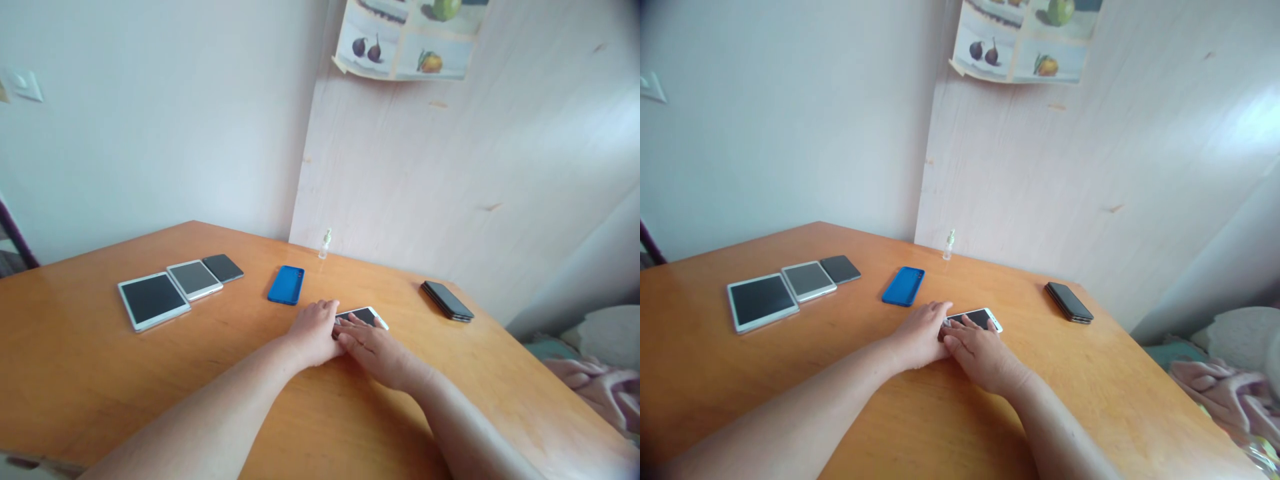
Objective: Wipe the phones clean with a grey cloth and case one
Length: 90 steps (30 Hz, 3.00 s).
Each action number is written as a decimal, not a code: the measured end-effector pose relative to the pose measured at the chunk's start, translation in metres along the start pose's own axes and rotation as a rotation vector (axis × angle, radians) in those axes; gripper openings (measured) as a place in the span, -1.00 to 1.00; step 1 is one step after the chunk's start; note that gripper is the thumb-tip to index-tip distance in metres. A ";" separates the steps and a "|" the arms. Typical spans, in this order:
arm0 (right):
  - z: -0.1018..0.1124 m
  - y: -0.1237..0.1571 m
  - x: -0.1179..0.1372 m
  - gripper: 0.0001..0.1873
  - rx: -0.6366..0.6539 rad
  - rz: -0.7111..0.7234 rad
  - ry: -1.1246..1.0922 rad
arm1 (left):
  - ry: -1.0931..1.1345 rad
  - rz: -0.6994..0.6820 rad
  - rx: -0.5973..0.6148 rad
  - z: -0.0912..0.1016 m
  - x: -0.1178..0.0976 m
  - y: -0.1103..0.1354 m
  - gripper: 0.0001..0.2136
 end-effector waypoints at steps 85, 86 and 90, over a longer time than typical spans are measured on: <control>0.011 0.022 0.022 -0.44 -0.033 0.040 0.242 | 0.035 0.026 0.064 -0.002 0.008 -0.003 -0.19; 0.011 0.022 0.023 -0.45 -0.034 0.071 0.232 | 0.035 0.023 0.062 -0.002 0.008 -0.003 -0.19; 0.020 0.020 -0.012 -0.51 -0.041 -0.165 0.304 | 0.042 0.025 0.058 -0.001 0.008 -0.003 -0.16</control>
Point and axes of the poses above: each hand's wrist, its own y-axis away from the middle knuckle, its own z-axis out of the back of the hand, x = y × z, the point moved 5 cm from there along -y, towards the middle knuckle, and after that the axes turned 2 degrees about z, right-handed, at the moved point
